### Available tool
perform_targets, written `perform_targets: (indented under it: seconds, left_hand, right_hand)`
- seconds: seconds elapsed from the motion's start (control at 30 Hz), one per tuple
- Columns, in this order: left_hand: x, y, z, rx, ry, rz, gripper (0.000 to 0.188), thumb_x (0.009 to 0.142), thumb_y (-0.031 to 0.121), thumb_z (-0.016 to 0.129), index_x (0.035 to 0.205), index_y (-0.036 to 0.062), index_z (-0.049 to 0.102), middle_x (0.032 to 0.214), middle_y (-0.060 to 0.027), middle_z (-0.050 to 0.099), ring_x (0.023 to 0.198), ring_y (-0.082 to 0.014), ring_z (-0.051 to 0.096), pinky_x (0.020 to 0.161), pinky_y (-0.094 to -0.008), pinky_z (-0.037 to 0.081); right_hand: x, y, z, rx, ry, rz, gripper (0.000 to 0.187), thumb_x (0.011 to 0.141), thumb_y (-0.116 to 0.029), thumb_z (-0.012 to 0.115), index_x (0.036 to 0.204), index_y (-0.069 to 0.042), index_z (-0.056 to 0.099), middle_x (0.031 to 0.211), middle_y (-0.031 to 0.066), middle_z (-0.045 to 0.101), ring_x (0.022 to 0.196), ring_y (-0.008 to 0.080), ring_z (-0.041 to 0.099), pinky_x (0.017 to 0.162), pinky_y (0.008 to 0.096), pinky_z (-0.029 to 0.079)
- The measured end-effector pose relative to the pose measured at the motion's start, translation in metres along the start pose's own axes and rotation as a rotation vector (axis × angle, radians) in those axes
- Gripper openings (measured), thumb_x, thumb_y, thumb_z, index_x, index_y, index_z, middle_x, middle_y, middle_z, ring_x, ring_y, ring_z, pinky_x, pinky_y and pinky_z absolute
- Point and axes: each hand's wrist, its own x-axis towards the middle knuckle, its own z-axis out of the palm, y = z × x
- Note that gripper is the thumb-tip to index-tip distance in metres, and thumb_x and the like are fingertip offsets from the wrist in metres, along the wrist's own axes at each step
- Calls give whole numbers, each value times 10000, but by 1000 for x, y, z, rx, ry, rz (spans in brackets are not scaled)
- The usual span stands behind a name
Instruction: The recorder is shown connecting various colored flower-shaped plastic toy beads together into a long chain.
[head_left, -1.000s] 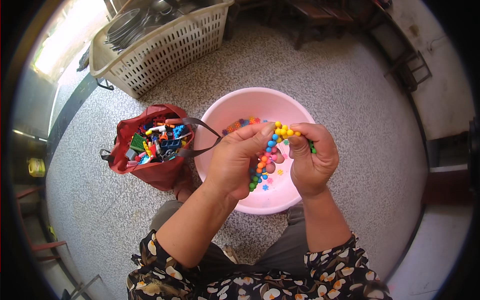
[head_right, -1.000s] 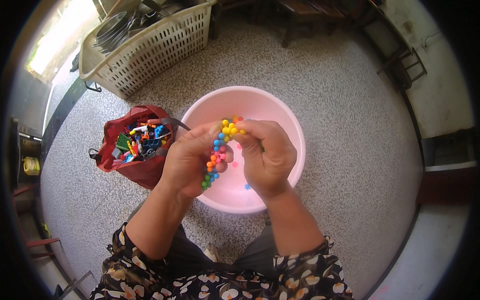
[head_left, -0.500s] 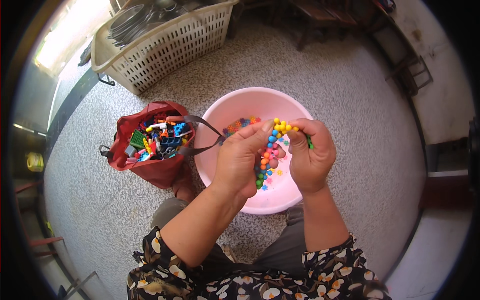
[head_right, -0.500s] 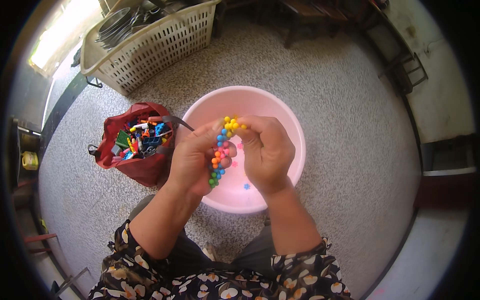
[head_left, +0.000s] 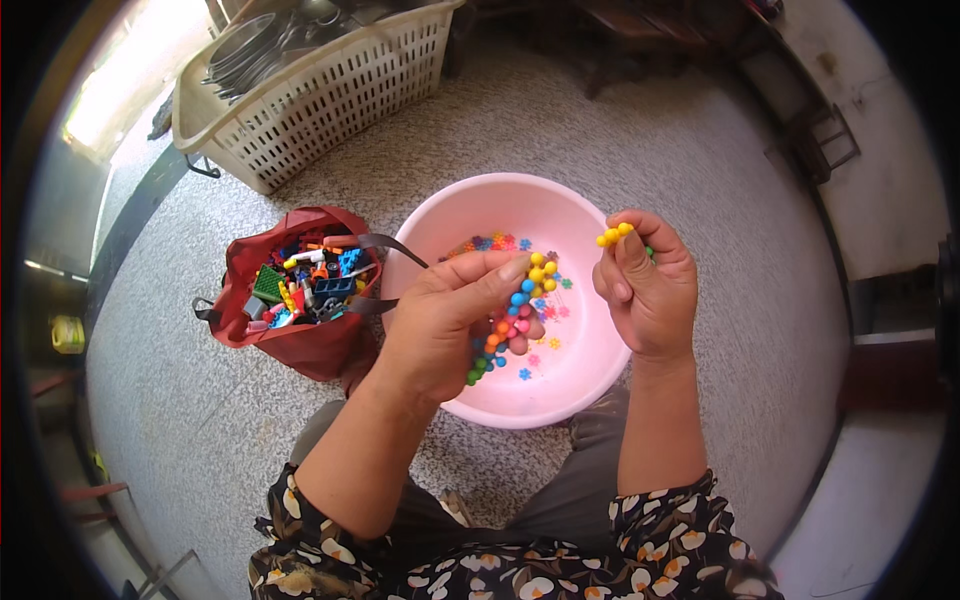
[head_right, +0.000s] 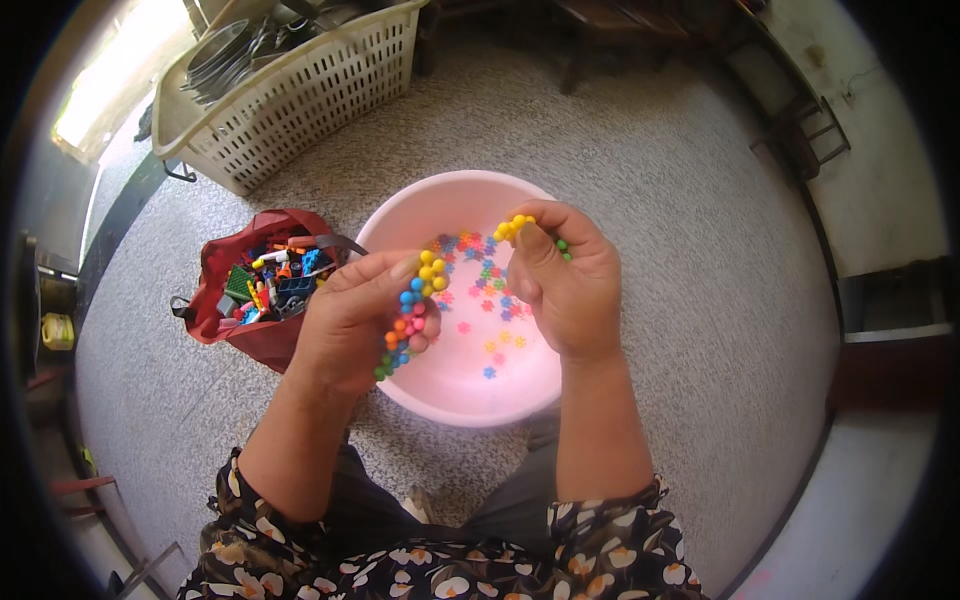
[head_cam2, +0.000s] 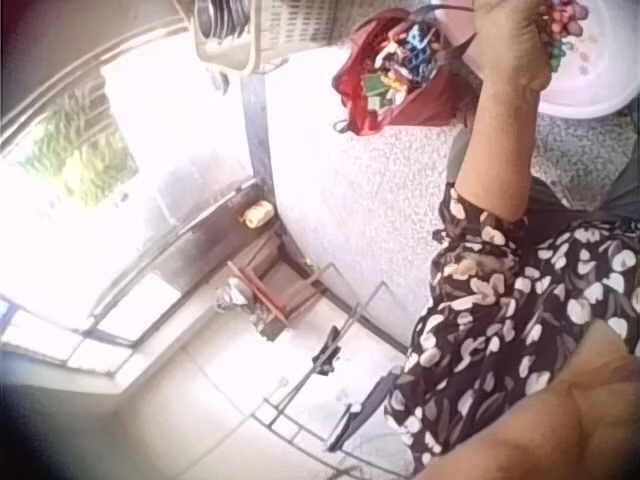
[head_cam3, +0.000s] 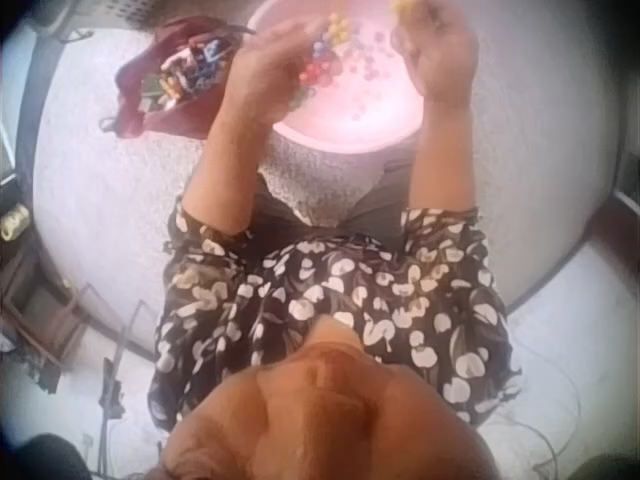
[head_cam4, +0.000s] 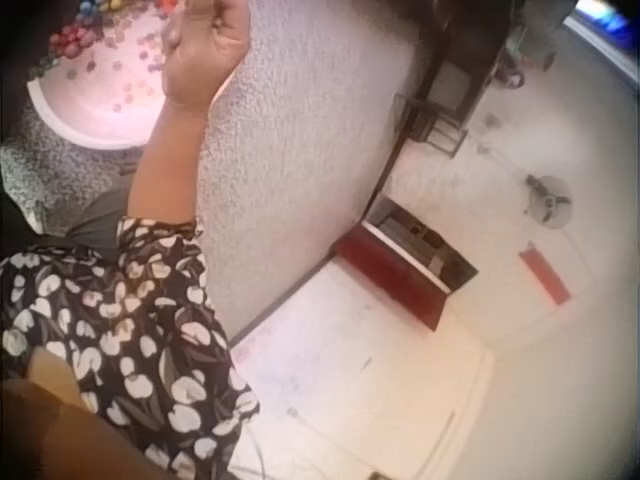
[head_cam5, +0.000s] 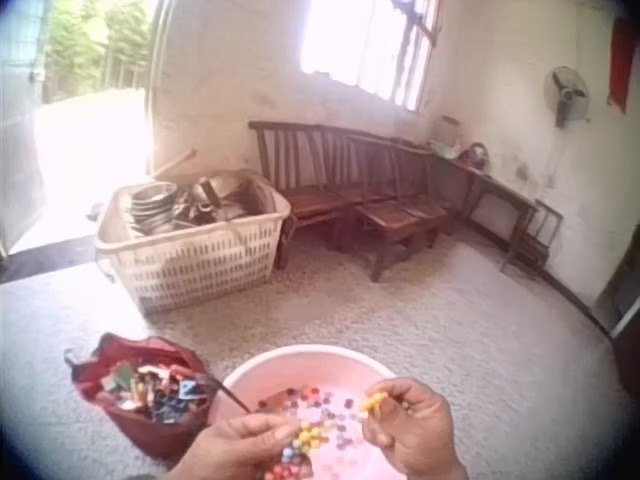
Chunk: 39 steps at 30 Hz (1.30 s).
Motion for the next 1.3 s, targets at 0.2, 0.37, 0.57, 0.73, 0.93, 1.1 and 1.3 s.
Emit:
perform_targets:
  seconds: [0.2,0.37,0.57,0.73,0.93,1.1,1.3]
  left_hand:
    - [-10,2,-3,24,-72,-54,242,844,121,532,1010,-54,558,816,-150,608,604,-189,603,495,-249,486]
    - [-9,1,0,104,-111,-98,225,833,100,551,993,-56,568,804,-147,612,597,-161,600,503,-232,493]
    - [-6,-2,1,138,-137,-88,208,821,90,569,973,-52,572,769,-126,608,582,-140,589,504,-219,488]
    - [-6,-2,1,198,-128,-95,207,820,98,574,965,-51,574,737,-111,606,562,-127,581,498,-209,479]
    - [-3,-4,1,228,-71,-126,207,819,100,575,960,-52,580,728,-113,608,550,-126,578,482,-207,472]
    - [-1,-7,-2,206,-54,-178,205,812,100,588,950,-52,591,745,-109,611,555,-127,582,470,-208,475]
    - [0,-12,-5,73,-20,-225,204,803,82,592,959,-50,597,762,-101,611,563,-128,585,474,-216,484]
  right_hand:
    - [-8,-5,-5,-123,-141,44,158,826,-107,584,926,15,571,666,11,530,500,39,414,447,176,339]
    - [-10,-12,-6,-127,-207,82,149,805,-93,609,896,21,582,675,10,537,508,35,424,452,171,347]
    - [-13,-15,-11,-245,-256,94,120,793,-64,614,876,19,592,744,25,571,631,55,497,567,174,413]
    - [-15,-18,-9,-474,-335,42,100,771,-18,612,866,13,605,823,46,600,782,105,551,708,221,437]
    - [-14,-19,-7,-594,-366,-114,104,747,-17,634,846,11,621,771,69,608,712,123,571,653,231,447]
    - [-7,-16,-12,-734,-448,-244,97,729,-18,650,820,11,627,724,70,608,676,130,575,611,237,445]
    - [-8,-13,-8,-622,-436,-126,93,724,-9,649,812,15,631,719,63,613,658,125,574,596,229,444]
